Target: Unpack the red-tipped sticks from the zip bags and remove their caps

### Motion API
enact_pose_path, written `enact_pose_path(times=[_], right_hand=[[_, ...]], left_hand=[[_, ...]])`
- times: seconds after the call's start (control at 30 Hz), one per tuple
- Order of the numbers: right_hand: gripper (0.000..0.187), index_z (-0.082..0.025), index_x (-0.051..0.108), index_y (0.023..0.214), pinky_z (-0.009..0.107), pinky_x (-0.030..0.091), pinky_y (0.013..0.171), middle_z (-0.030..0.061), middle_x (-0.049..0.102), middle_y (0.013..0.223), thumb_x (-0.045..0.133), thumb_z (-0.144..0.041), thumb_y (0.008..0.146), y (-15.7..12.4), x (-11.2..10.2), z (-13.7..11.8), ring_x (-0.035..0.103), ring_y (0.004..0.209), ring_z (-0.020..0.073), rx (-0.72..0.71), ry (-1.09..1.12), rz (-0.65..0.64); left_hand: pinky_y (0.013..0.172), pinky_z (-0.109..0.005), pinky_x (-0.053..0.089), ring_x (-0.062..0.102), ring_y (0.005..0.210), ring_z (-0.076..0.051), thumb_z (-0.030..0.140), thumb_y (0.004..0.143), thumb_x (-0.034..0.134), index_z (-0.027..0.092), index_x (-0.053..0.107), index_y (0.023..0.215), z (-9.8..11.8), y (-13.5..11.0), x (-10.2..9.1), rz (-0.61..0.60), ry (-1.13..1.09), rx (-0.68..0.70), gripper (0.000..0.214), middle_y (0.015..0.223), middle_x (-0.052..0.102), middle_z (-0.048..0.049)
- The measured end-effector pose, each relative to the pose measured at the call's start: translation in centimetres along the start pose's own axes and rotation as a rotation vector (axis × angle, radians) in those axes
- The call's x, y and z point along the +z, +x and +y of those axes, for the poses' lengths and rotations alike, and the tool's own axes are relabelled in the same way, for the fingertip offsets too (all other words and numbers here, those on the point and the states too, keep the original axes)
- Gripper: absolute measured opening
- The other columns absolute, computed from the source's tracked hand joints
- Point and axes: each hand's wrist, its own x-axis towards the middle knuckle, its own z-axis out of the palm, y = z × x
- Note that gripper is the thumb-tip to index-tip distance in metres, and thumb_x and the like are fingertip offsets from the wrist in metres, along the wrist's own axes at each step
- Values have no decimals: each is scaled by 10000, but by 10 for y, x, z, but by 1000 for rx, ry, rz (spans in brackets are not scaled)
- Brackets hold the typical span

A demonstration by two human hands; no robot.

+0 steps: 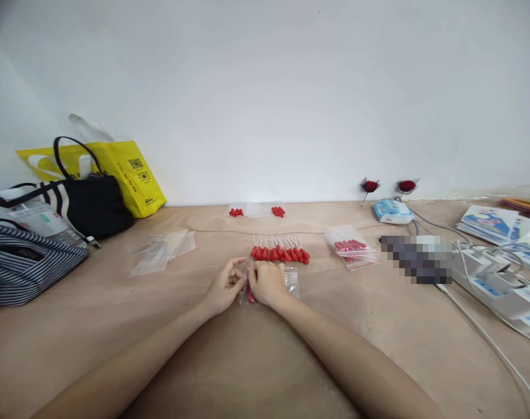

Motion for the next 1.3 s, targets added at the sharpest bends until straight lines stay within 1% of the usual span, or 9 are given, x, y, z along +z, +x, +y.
enact_pose_path(times=[0.23, 0.43, 0.63, 0.8, 0.87, 0.97, 1.1, 1.2, 1.3], right_hand=[[245, -168, 524, 690, 279, 186, 622, 33, 635, 782, 358, -254, 849, 0, 4, 0, 534, 760, 152, -34, -10, 1], [230, -161, 515, 680, 284, 190, 629, 51, 632, 787, 369, -239, 840, 2, 5, 1, 532, 767, 159, -72, -5, -10], [254, -168, 497, 646, 274, 200, 631, 11, 607, 701, 354, -234, 845, 0, -2, 3, 512, 686, 126, -85, 33, -3], [320, -169, 475, 597, 271, 235, 658, -29, 547, 589, 329, -275, 860, 2, -7, 12, 482, 601, 101, -43, 140, 29], [325, -172, 468, 595, 258, 269, 645, -29, 537, 596, 336, -309, 859, 2, -9, 19, 479, 602, 102, -96, 231, 44], [267, -178, 471, 617, 251, 333, 637, -7, 536, 642, 404, -323, 831, -3, -13, 35, 477, 645, 117, -281, 347, 112], [119, -183, 549, 737, 298, 391, 722, 37, 571, 772, 532, -298, 763, -20, -19, 62, 504, 756, 148, -495, 302, 128], [258, -192, 567, 965, 348, 396, 815, 82, 561, 1001, 573, -314, 738, -33, -21, 78, 504, 924, 185, -556, 243, 84], [364, -193, 534, 1080, 375, 384, 870, 103, 530, 1101, 566, -331, 745, -39, -21, 85, 486, 1013, 203, -530, 217, 64]], left_hand=[[431, -156, 299, 429, 415, -58, 197, 699, 531, 172, 421, 1028, -4, 2, 3, 118, 9, 18, 347, 519, 456, 89], [442, -161, 313, 469, 432, -73, 145, 681, 493, 175, 423, 965, -4, 0, 5, 160, 114, 18, 294, 505, 466, 86], [420, -153, 292, 407, 380, -56, 123, 670, 484, 177, 448, 948, -8, 3, 3, 262, 203, 21, 286, 477, 425, 103], [440, -162, 354, 495, 431, -71, 205, 722, 485, 183, 430, 976, -8, 1, 1, 170, 110, 35, 260, 566, 502, 76], [427, -160, 351, 498, 432, -70, 221, 721, 494, 173, 473, 855, -8, -1, -1, 138, 87, 26, 145, 569, 514, 65], [443, -164, 370, 520, 464, -79, 211, 697, 520, 150, 540, 722, -8, -2, -4, 124, 98, -3, 68, 562, 557, 37], [520, -200, 448, 591, 568, -118, 190, 663, 563, 137, 612, 795, -1, -4, -7, 104, 64, -94, 151, 664, 647, -15], [584, -229, 482, 604, 609, -131, 182, 599, 632, 125, 638, 792, 3, -4, -9, 81, 80, -145, 201, 714, 663, -36], [612, -249, 486, 586, 625, -133, 222, 535, 697, 125, 658, 770, 3, -4, -13, 67, 139, -104, 257, 736, 642, -38]])
